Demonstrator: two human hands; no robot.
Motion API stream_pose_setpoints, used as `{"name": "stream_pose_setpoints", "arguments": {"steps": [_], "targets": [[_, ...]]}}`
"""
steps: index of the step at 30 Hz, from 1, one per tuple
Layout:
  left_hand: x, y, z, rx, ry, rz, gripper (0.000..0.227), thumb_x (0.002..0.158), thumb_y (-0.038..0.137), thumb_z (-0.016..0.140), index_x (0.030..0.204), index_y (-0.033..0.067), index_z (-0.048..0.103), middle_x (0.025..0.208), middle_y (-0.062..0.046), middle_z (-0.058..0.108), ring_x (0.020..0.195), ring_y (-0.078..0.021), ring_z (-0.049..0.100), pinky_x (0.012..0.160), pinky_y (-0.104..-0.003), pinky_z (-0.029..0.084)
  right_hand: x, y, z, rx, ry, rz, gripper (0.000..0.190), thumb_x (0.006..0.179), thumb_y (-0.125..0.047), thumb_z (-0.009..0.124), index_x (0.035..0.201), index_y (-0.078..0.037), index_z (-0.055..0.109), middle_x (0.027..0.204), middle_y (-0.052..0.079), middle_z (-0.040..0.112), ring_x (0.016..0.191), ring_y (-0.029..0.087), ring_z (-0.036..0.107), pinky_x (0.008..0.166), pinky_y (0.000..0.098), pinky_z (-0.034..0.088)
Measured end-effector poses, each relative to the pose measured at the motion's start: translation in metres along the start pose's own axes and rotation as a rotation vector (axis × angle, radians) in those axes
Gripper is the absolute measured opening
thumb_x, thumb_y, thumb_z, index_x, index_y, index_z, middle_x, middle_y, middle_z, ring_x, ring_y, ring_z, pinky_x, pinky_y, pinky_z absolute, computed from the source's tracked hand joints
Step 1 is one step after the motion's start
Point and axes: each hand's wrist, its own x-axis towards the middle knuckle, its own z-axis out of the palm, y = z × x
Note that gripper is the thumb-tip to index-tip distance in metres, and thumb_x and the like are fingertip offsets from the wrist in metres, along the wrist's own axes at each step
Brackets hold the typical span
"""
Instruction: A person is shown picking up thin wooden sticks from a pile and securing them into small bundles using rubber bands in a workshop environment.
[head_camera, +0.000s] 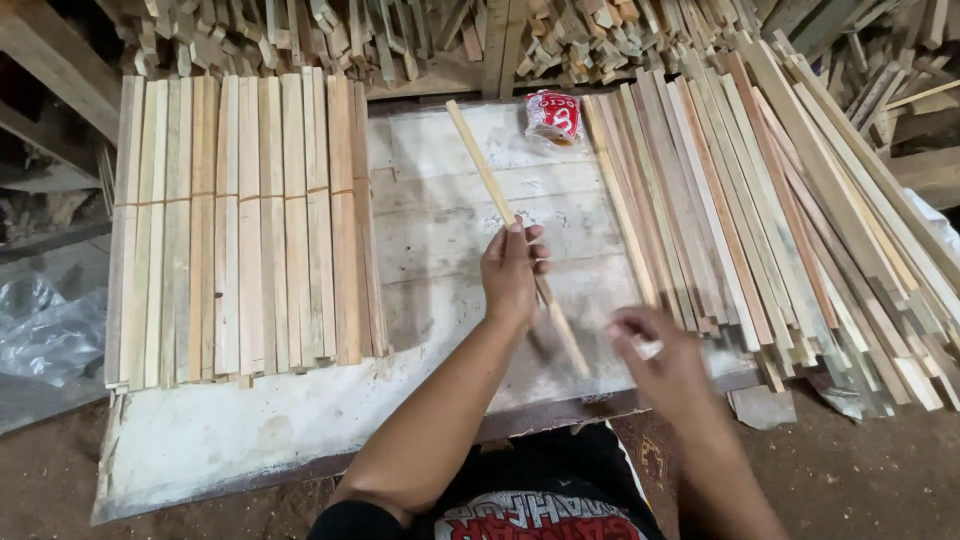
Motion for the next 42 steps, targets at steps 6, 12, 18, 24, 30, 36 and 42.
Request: {"name": "stream_pose_setpoints", "arguments": {"steps": [6, 12, 18, 24, 30, 36, 42], "targets": [[0.017, 0.022, -0.015, -0.139, 0.042, -0.162, 0.04, 0.1, 0.029, 0.057, 0.13, 0.0024, 0.061, 0.095, -0.002, 0.06, 0.06, -0.0079, 0.048, 0.044, -0.018, 0.033, 0.054, 0.092, -0.11, -0.904, 0.769, -0.133, 0.009, 0.107, -0.002, 0.084, 0.112, 0.004, 0.079, 0.104, 0.02, 0.077, 0.113, 0.036, 0.062, 0.086, 0.0463, 0.06], [0.029, 0.009, -0.021, -0.192, -0.056, -0.156, 0.048, 0.093, 0.031, 0.069, 0.129, 0.0008, 0.063, 0.1, -0.006, 0.06, 0.062, -0.0098, 0.05, 0.045, -0.019, 0.033, 0.074, 0.158, -0.14, -1.095, 0.765, -0.279, 0.015, 0.105, 0.001, 0.085, 0.092, -0.006, 0.082, 0.078, 0.004, 0.071, 0.072, 0.022, 0.067, 0.06, 0.0326, 0.057], [0.028, 0.012, -0.022, -0.283, -0.102, -0.219, 0.028, 0.096, 0.025, 0.069, 0.112, 0.0023, 0.067, 0.097, -0.008, 0.069, 0.102, -0.0312, 0.074, 0.08, -0.033, 0.063, 0.071, 0.136, -0.139, -0.722, 0.651, -0.262, 0.018, 0.102, 0.017, 0.078, 0.113, 0.004, 0.085, 0.104, 0.016, 0.079, 0.087, 0.029, 0.075, 0.075, 0.0384, 0.064], [0.022, 0.019, -0.021, -0.337, -0.174, -0.286, 0.022, 0.103, 0.019, 0.06, 0.113, -0.0004, 0.063, 0.11, -0.017, 0.071, 0.119, -0.0396, 0.069, 0.101, -0.047, 0.059, 0.074, 0.098, -0.14, -0.534, 0.551, 0.192, 0.025, 0.104, 0.003, 0.073, 0.128, -0.001, 0.078, 0.106, 0.018, 0.076, 0.085, 0.033, 0.07, 0.07, 0.0411, 0.06], [0.027, 0.009, -0.025, -0.298, -0.203, -0.227, 0.029, 0.099, 0.026, 0.067, 0.115, 0.0025, 0.066, 0.11, -0.014, 0.073, 0.116, -0.0357, 0.07, 0.103, -0.047, 0.057, 0.076, 0.073, -0.147, -0.336, 0.514, 0.377, 0.027, 0.106, -0.015, 0.078, 0.129, -0.004, 0.071, 0.112, 0.016, 0.071, 0.091, 0.035, 0.066, 0.068, 0.0493, 0.056], [0.025, 0.011, -0.022, -0.272, -0.181, -0.212, 0.031, 0.096, 0.029, 0.07, 0.113, 0.004, 0.064, 0.109, -0.013, 0.073, 0.117, -0.0359, 0.07, 0.102, -0.044, 0.058, 0.053, -0.017, -0.105, -0.353, 0.652, 0.178, 0.015, 0.117, -0.004, 0.064, 0.126, 0.001, 0.074, 0.105, 0.017, 0.074, 0.083, 0.035, 0.069, 0.055, 0.0521, 0.057], [0.026, 0.003, -0.02, -0.256, -0.155, -0.194, 0.042, 0.092, 0.029, 0.072, 0.12, -0.0005, 0.062, 0.108, -0.015, 0.072, 0.112, -0.0337, 0.072, 0.091, -0.038, 0.062, 0.047, -0.06, 0.0, 0.275, 0.356, 0.343, 0.012, 0.101, -0.014, 0.064, 0.113, -0.017, 0.065, 0.109, -0.001, 0.063, 0.102, 0.015, 0.06, 0.093, 0.0295, 0.055]]}}
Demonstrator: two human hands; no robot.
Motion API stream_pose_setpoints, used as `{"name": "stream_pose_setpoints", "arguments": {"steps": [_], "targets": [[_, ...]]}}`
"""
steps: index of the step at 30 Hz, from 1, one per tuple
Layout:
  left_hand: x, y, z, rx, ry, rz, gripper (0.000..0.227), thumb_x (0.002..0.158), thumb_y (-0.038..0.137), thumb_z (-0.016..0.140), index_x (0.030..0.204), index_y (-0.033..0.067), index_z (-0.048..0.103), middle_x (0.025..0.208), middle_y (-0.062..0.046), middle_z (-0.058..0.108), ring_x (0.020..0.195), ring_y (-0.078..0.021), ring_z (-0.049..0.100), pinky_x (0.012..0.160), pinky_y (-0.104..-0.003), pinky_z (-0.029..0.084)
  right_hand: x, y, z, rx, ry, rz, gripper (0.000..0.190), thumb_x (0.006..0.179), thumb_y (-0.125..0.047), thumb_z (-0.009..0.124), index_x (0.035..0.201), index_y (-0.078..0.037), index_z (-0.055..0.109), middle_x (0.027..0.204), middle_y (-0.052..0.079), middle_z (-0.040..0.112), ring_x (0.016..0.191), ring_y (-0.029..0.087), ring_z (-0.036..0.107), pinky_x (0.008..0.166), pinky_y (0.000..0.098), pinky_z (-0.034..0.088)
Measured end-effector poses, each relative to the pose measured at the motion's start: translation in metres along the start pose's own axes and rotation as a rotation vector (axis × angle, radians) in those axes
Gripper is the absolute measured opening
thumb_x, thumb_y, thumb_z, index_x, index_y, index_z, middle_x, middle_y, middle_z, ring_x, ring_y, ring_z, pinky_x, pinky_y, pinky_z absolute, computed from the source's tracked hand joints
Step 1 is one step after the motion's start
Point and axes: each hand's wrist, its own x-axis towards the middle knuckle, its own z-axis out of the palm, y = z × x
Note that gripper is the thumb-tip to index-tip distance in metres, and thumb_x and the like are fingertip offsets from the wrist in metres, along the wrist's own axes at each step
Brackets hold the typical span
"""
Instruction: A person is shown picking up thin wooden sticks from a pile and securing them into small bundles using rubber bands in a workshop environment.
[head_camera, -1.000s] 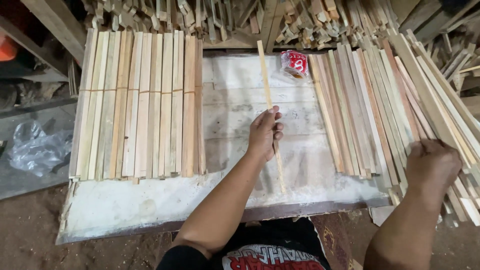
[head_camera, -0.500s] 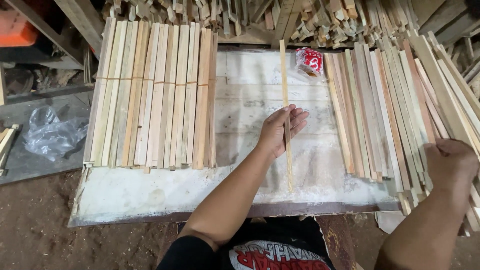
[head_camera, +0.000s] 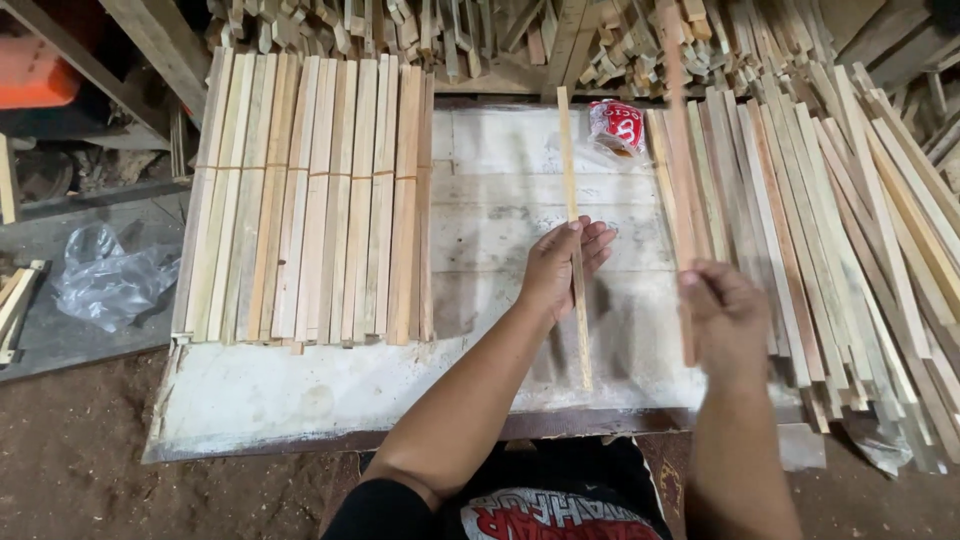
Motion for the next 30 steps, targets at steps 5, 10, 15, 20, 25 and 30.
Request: {"name": "stream_pose_setpoints", "arguments": {"steps": [5, 10, 15, 20, 25, 30], "targets": [[0.007, -0.011, -0.011, 0.015, -0.041, 0.076, 0.022, 0.102, 0.028, 0.067, 0.115, 0.0099, 0.069, 0.113, -0.014, 0.075, 0.112, -0.0341, 0.071, 0.099, -0.047, 0.057, -0.003, 0.036, 0.056, 0.183, -0.201, -0.163, 0.016, 0.095, -0.006, 0.07, 0.108, 0.003, 0.074, 0.082, 0.014, 0.068, 0.075, 0.018, 0.059, 0.067, 0.0312, 0.05], [0.013, -0.015, -0.013, -0.007, -0.013, 0.082, 0.023, 0.103, 0.025, 0.065, 0.114, 0.0046, 0.068, 0.114, -0.018, 0.074, 0.109, -0.0354, 0.072, 0.095, -0.049, 0.06, -0.004, 0.052, 0.075, 0.208, -0.231, -0.122, 0.014, 0.095, -0.011, 0.073, 0.105, -0.002, 0.075, 0.08, 0.009, 0.066, 0.074, 0.014, 0.057, 0.066, 0.0275, 0.048], [0.005, -0.007, -0.004, -0.026, 0.027, 0.105, 0.022, 0.105, 0.024, 0.062, 0.113, 0.0043, 0.065, 0.117, -0.02, 0.072, 0.11, -0.0402, 0.07, 0.094, -0.054, 0.059, -0.016, 0.046, 0.083, 0.231, -0.252, -0.134, 0.014, 0.094, -0.009, 0.074, 0.105, 0.001, 0.075, 0.08, 0.01, 0.066, 0.076, 0.015, 0.055, 0.067, 0.0276, 0.047], [-0.003, -0.002, 0.002, 0.086, 0.034, 0.098, 0.026, 0.106, 0.024, 0.058, 0.12, 0.0031, 0.062, 0.114, -0.015, 0.073, 0.097, -0.0315, 0.075, 0.079, -0.044, 0.066, -0.008, 0.055, 0.081, 0.234, -0.288, -0.145, 0.016, 0.092, -0.01, 0.077, 0.104, 0.001, 0.075, 0.08, 0.012, 0.067, 0.075, 0.016, 0.058, 0.066, 0.029, 0.048], [0.008, -0.01, -0.007, 0.201, 0.046, 0.135, 0.026, 0.107, 0.025, 0.055, 0.122, 0.0052, 0.062, 0.109, -0.011, 0.072, 0.086, -0.0192, 0.073, 0.067, -0.03, 0.064, -0.019, 0.053, 0.077, 0.286, -0.386, -0.091, 0.015, 0.095, -0.01, 0.072, 0.104, 0.002, 0.074, 0.081, 0.013, 0.07, 0.072, 0.018, 0.065, 0.064, 0.029, 0.053], [0.001, -0.003, -0.002, 0.237, 0.065, 0.132, 0.027, 0.107, 0.025, 0.055, 0.124, 0.005, 0.059, 0.1, -0.007, 0.068, 0.071, -0.0117, 0.064, 0.054, -0.024, 0.055, -0.023, 0.057, 0.069, 0.307, -0.489, -0.037, 0.014, 0.097, -0.008, 0.068, 0.098, 0.005, 0.074, 0.079, 0.016, 0.072, 0.067, 0.02, 0.069, 0.061, 0.0334, 0.058]]}}
